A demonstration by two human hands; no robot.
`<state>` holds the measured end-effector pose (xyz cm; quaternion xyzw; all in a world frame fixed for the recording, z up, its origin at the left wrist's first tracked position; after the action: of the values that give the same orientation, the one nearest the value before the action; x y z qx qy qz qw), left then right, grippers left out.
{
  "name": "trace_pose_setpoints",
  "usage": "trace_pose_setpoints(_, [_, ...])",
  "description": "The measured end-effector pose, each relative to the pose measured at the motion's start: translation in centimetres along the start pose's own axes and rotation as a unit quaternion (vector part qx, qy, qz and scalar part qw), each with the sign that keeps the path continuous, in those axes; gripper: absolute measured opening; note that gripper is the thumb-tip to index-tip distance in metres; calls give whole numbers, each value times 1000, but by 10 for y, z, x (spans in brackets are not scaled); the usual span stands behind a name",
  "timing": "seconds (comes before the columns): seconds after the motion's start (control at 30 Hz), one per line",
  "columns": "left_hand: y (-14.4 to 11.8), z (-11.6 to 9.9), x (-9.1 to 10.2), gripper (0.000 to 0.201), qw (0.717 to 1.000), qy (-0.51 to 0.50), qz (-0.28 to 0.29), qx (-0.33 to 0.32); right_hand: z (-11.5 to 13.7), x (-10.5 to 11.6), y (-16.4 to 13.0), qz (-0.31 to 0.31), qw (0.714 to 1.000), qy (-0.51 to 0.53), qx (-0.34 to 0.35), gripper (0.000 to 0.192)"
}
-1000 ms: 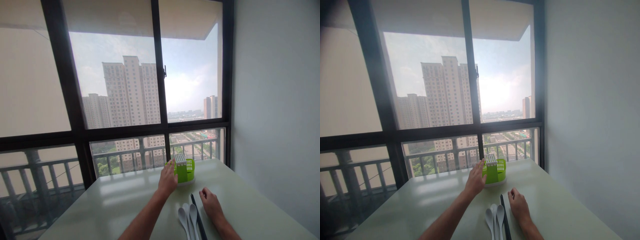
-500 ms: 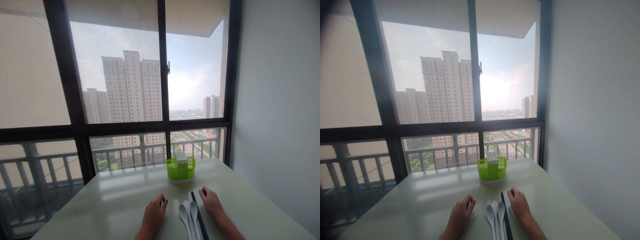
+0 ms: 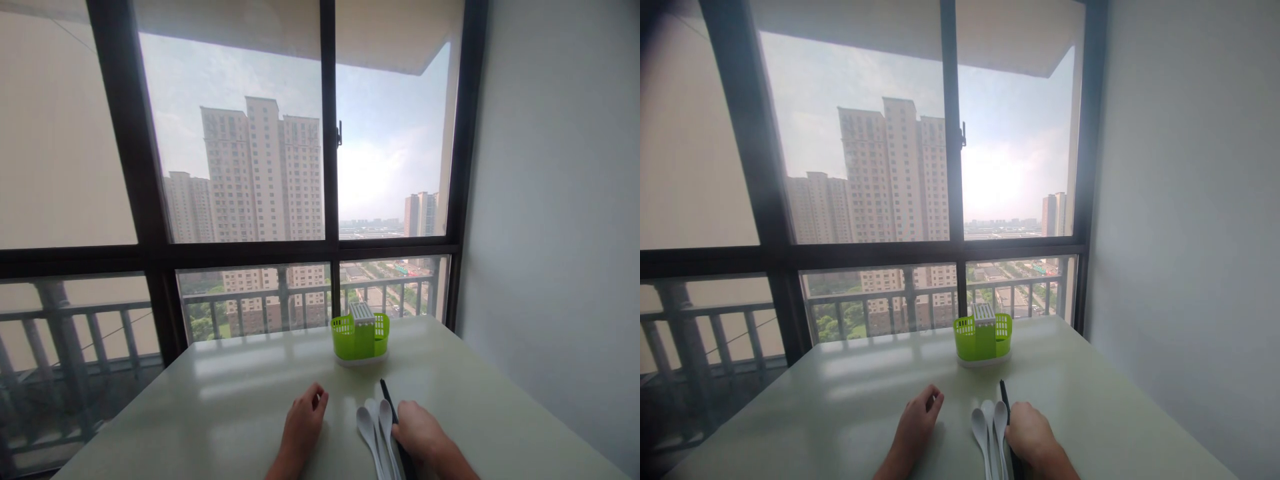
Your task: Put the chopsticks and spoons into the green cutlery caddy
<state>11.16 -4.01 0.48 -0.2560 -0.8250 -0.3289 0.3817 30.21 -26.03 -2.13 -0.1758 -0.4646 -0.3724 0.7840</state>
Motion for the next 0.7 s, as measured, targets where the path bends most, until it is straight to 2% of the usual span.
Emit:
trace_pose_setpoints(0.27, [-1,-2,0,32,1000,-4,6,-7,-7,4,8,-17,999,31,-18,7])
trace_pose_setpoints(0.53, [-2,-5,0,34,1000,-17,6,-20,10,21,0,13,999,30,-29,9])
trace_pose_setpoints(0.7, [-1,-5,0,34,999,-25,7,-20,5,27,7,40,994,89,-54,8])
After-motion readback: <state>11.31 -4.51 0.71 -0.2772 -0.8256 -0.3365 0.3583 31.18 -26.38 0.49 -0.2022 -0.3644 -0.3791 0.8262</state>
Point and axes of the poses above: each hand's wrist, its own y-axis towards the middle knuckle, its own x-axis out of the back of the hand, z = x × y, the point moved 6 cm from there along y, towards the middle knuckle, and after that the axes turned 10 degrees about y, right-handed, at the moved point
